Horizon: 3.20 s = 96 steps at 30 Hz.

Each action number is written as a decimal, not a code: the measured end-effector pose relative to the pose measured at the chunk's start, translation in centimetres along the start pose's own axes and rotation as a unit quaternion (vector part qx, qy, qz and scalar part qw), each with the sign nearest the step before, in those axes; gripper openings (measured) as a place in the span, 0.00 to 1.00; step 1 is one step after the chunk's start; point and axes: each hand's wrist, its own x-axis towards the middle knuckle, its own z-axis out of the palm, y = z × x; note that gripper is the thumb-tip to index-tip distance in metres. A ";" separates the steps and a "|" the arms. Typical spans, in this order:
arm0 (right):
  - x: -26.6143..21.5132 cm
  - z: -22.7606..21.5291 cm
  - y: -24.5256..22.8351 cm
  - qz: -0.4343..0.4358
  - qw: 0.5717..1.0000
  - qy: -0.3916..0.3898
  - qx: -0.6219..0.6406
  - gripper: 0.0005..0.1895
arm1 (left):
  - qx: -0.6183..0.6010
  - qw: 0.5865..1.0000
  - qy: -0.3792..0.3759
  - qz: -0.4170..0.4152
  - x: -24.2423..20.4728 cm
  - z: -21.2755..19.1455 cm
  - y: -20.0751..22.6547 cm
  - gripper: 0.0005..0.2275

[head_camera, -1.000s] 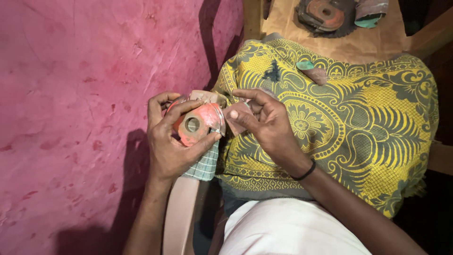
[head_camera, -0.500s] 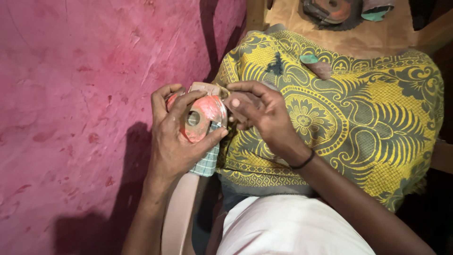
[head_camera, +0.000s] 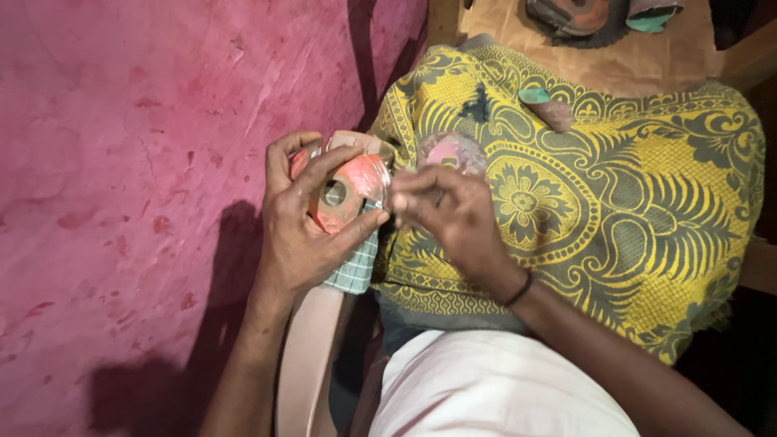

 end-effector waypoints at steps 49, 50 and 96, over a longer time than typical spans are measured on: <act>0.1 0.3 3.1 -0.103 0.992 0.071 -0.027 0.03 | 0.006 0.999 0.020 -0.027 0.2 0.7 -0.1 0.31; -0.2 0.3 3.3 -0.108 0.992 0.064 0.003 0.03 | 0.005 0.999 0.017 -0.027 -0.1 0.7 -0.1 0.30; -0.1 0.0 -2.1 0.001 0.997 0.026 0.074 0.27 | 0.035 0.998 -0.010 -0.059 -0.3 -0.9 -0.9 0.38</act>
